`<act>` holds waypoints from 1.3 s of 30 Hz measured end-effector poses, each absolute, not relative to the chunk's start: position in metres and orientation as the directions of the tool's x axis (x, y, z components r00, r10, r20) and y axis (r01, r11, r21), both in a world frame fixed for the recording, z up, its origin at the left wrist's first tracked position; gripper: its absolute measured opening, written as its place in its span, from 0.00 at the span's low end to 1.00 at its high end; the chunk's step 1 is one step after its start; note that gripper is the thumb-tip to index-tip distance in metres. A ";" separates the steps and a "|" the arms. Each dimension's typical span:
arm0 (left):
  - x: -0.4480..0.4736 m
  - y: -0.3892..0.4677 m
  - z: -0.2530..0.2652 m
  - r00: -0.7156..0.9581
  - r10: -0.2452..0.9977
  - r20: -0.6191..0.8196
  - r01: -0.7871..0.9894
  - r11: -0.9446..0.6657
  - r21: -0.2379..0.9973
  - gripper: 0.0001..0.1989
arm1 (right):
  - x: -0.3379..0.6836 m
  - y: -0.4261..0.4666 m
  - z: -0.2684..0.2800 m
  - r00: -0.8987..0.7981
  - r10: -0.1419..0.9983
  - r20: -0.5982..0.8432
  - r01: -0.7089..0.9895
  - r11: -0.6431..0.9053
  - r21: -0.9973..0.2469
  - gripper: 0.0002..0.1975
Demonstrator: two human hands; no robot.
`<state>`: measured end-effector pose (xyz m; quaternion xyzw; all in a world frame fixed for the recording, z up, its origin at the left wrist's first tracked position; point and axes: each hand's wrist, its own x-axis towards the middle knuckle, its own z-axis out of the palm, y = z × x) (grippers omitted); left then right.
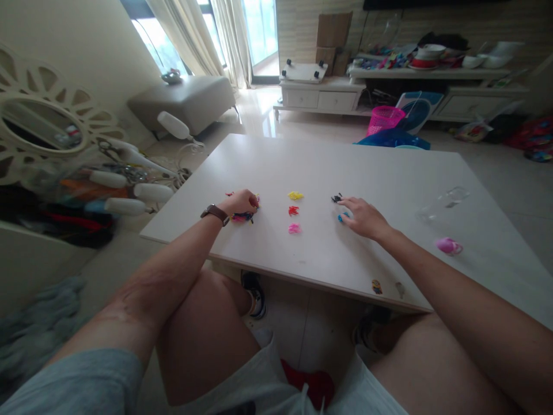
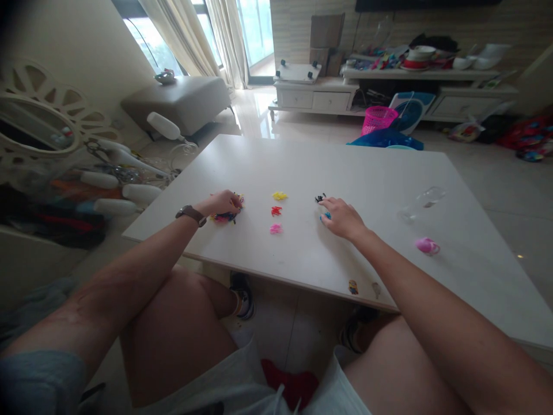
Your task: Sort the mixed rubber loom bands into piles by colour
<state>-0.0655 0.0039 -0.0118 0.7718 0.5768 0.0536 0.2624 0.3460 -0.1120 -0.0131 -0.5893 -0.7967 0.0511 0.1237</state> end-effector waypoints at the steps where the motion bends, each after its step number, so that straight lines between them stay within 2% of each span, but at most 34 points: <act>1: -0.066 0.006 -0.015 0.334 0.918 -0.215 0.859 -0.202 0.471 0.06 | 0.346 -0.112 -0.014 -0.277 0.951 0.136 0.926 0.302 -0.227 0.22; 7: -0.064 0.012 -0.020 0.385 0.894 -0.230 0.837 -0.233 0.496 0.04 | 0.348 -0.112 -0.015 -0.291 0.948 0.127 0.922 0.313 -0.229 0.20; 14: -0.060 0.009 -0.016 0.402 0.876 -0.265 0.850 -0.249 0.464 0.04 | 0.349 -0.112 -0.016 -0.298 0.947 0.117 0.921 0.318 -0.227 0.20; 21: -0.055 0.003 -0.001 0.300 0.923 -0.240 0.872 -0.164 0.462 0.05 | 0.350 -0.111 -0.018 -0.308 0.943 0.129 0.918 0.330 -0.219 0.20; 33: -0.038 0.002 0.010 0.408 0.904 -0.129 0.772 -0.266 0.577 0.07 | 0.343 -0.114 -0.016 -0.340 0.931 0.130 0.900 0.362 -0.242 0.19; 36: -0.032 0.001 0.010 0.418 0.894 -0.163 0.735 -0.227 0.639 0.06 | 0.343 -0.114 -0.016 -0.351 0.928 0.126 0.892 0.372 -0.256 0.19; 39: -0.022 -0.004 0.008 0.432 0.877 -0.210 0.634 -0.129 0.762 0.07 | 0.342 -0.115 -0.017 -0.358 0.924 0.132 0.887 0.381 -0.260 0.19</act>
